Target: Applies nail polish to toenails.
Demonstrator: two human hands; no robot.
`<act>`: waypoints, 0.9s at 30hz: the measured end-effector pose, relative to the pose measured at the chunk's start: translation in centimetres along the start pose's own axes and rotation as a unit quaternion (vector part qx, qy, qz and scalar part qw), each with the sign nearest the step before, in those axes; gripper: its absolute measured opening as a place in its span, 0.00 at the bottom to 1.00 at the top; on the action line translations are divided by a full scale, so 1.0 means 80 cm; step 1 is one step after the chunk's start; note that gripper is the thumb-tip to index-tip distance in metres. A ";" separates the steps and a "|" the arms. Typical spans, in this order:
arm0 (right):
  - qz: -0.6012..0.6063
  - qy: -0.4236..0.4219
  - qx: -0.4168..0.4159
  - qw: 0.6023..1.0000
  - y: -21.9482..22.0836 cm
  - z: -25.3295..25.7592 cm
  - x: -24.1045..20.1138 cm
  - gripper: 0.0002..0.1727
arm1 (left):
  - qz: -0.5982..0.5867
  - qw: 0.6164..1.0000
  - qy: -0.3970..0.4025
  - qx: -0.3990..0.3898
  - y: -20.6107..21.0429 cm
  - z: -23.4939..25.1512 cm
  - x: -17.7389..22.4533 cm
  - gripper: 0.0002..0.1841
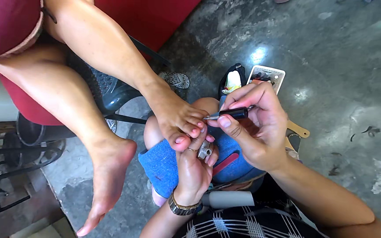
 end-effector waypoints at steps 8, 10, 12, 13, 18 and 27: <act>0.047 -0.002 -0.032 0.998 -0.015 -0.001 -0.004 0.08 | -0.010 1.000 -0.015 0.014 0.001 0.000 -0.002 0.12; 0.064 -0.014 -0.054 0.996 -0.017 -0.007 -0.011 0.10 | -0.004 1.000 -0.013 0.020 0.002 -0.001 -0.002 0.12; 0.057 -0.040 -0.070 0.995 -0.016 -0.014 -0.019 0.11 | 0.006 0.999 -0.010 0.030 0.002 -0.001 -0.004 0.12; 0.039 -0.057 -0.074 0.995 -0.014 -0.018 -0.022 0.12 | 0.007 0.999 -0.007 0.034 0.001 -0.002 -0.004 0.11; -0.115 -0.169 -0.088 0.975 -0.001 -0.030 -0.039 0.06 | 0.016 0.999 0.012 0.039 0.000 -0.004 -0.002 0.10; -0.037 -0.180 -0.229 0.956 -0.013 0.032 -0.014 0.20 | 0.003 0.999 0.009 0.036 0.004 -0.003 0.000 0.11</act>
Point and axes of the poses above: each hand's wrist, its own z-axis towards the middle knuckle, its own y-axis out of the palm, x = y × z, the point moved 7 cm from there along z, towards the middle knuckle, and after that the axes turned 13 degrees about -z, right-handed, at the moved point
